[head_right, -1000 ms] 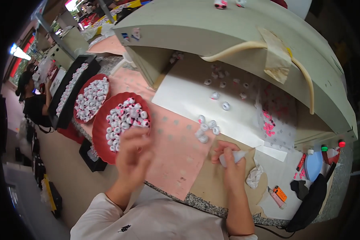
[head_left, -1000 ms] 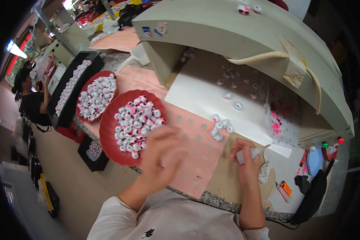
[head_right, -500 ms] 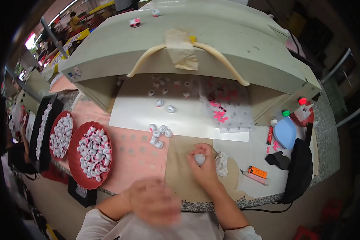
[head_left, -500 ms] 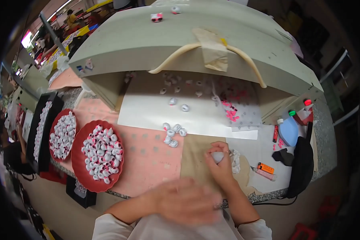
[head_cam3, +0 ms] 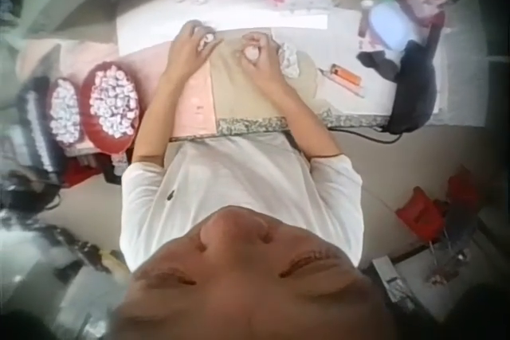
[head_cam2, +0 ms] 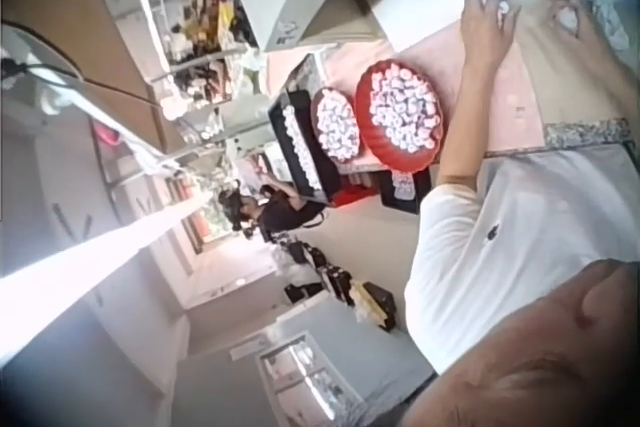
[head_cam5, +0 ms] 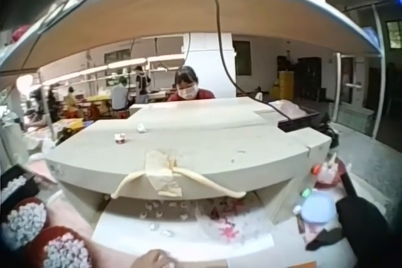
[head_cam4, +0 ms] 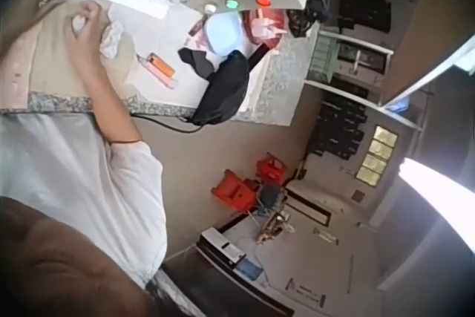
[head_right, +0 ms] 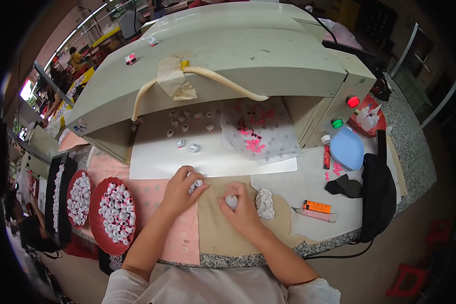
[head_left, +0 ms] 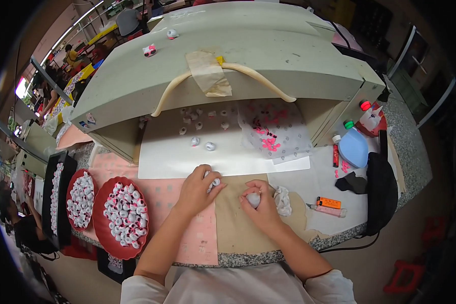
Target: Assembling small toy components by gluing decorative pink flower shapes onto white circular bases.
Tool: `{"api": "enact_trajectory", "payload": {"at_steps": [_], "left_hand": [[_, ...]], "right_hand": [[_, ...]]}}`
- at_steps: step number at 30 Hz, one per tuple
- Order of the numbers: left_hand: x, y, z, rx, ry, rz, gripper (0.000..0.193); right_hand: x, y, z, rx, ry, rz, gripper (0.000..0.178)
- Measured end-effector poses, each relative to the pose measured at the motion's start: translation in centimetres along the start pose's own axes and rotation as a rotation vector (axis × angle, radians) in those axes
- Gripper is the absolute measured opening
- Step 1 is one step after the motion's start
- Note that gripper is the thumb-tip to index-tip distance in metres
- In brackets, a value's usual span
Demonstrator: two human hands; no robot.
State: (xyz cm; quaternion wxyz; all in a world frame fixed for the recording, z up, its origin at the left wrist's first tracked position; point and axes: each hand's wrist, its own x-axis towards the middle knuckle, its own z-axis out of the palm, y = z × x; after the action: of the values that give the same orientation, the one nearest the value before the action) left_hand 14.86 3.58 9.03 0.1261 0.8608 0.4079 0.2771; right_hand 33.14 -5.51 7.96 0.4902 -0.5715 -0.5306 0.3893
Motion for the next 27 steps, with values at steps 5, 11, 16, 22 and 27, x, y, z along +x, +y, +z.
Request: {"api": "enact_trajectory", "payload": {"at_steps": [5, 11, 16, 22, 27], "left_hand": [[0.7, 0.4, 0.8, 0.034, 0.037, 0.041, 0.023], [2.0, 1.7, 0.8, 0.081, -0.039, -0.014, 0.026], [4.5, 5.1, 0.7, 0.124, 0.114, 0.138, 0.027], [13.0, 8.5, 2.5, -0.203, 0.133, 0.257, 0.037], [20.1, 9.0, 7.7, -0.127, -0.310, -0.190, 0.062]], "right_hand": [[0.1, -0.2, -1.0, -0.025, -0.013, -0.001, 0.041], [0.5, 0.7, -1.9, -0.003, -0.042, -0.029, 0.041], [0.5, 0.9, -2.6, 0.079, 0.033, -0.092, 0.040], [0.4, 0.4, -3.0, 0.238, 0.199, -0.232, 0.036], [0.3, -0.5, -4.2, 0.286, 0.262, -0.359, 0.031]]}}
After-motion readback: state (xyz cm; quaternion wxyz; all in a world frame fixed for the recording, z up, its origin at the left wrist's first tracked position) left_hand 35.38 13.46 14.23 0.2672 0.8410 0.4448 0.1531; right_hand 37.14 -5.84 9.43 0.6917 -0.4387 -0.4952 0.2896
